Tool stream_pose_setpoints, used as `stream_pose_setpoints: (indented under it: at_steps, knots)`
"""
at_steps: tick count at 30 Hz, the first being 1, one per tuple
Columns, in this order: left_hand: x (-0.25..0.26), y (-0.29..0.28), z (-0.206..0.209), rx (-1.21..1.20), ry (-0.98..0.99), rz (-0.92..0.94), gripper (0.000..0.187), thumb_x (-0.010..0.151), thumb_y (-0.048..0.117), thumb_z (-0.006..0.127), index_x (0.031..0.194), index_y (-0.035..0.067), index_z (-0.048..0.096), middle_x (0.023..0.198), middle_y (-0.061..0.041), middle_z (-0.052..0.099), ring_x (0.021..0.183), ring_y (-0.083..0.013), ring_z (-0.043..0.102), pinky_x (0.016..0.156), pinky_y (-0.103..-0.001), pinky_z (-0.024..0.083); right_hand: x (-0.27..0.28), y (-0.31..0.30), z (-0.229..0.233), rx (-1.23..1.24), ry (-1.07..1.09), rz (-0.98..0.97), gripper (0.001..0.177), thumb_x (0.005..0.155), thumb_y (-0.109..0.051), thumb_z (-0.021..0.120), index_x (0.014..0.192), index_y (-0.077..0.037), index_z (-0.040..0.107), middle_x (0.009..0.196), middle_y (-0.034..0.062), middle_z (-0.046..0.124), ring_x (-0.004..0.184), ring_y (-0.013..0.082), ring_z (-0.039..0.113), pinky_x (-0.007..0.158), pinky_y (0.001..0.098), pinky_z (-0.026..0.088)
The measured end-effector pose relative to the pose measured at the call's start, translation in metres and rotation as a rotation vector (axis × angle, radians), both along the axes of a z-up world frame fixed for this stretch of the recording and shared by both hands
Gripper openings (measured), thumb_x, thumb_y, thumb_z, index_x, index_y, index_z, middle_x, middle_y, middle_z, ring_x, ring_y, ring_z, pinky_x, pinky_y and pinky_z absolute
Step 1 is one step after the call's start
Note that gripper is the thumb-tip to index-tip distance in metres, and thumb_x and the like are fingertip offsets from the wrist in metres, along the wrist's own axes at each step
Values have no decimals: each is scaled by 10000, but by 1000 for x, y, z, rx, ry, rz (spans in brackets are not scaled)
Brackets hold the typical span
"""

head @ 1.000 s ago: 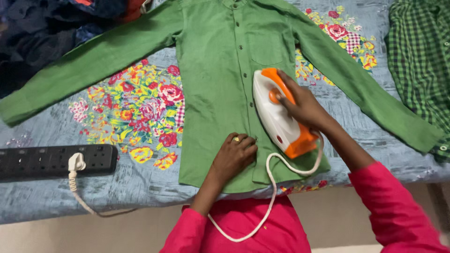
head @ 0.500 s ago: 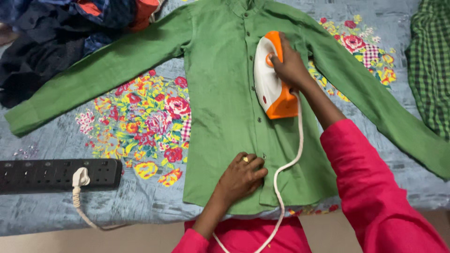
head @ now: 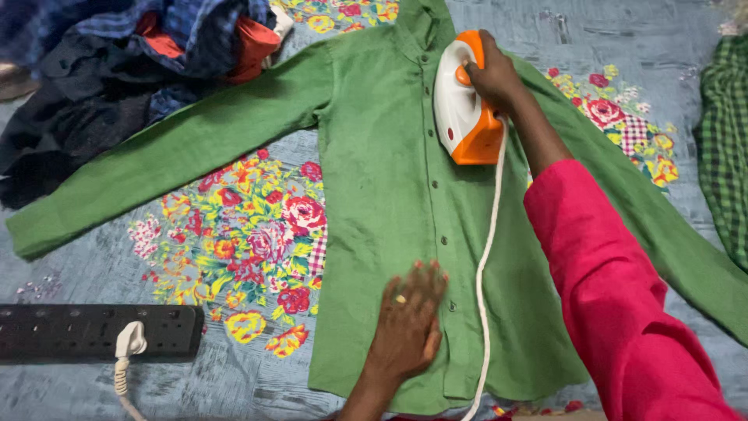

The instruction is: The person irons a green long-sleeved shirt laid out on a bed. They use an electric iron to smooth the fabric, moving it systematically across the sleeves, body, and collar. After ironing, the person folds the shirt neatly on the bed.

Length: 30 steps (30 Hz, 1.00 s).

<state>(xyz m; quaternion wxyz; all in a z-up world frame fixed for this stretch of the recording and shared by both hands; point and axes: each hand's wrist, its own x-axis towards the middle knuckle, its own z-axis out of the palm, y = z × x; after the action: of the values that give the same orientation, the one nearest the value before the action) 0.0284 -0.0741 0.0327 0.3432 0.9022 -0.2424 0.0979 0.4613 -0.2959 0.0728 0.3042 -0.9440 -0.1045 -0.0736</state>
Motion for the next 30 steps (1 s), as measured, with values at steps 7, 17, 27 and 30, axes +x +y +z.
stream_pose_setpoints:
  at_steps: [7,17,27,30]
  knots:
    - [6,-6,3,75,58,122,749,950,508,601,1616,265,357,1713,-170,177,1569,-406,138,1225,-629,56,6,15,7,-146,112,-214,740,1012,-318,583,1631,-145,216,1306,387,588,1200,549,587,1032,541,477]
    - [5,-9,-21,129,-6,124,706,942,512,578,1579,252,422,1702,-163,226,1580,-353,167,1245,-617,33,-13,-36,-36,-171,63,-7,774,961,-302,641,1596,-122,236,1377,342,583,1266,523,560,1086,513,443]
    - [-44,-94,-25,-127,-31,69,540,967,441,515,1374,107,635,1490,-130,598,1513,-347,387,1254,-639,116,-110,-24,-31,-171,42,-7,773,986,-328,626,1610,-163,200,1372,336,587,1247,520,573,1071,529,441]
    - [-78,-113,-20,-127,-83,-43,391,1002,336,558,1282,111,711,1375,-118,686,1414,-317,548,1260,-638,228,-139,-21,-18,-185,100,18,759,1002,-307,586,1636,-159,196,1349,363,597,1242,527,585,1095,529,444]
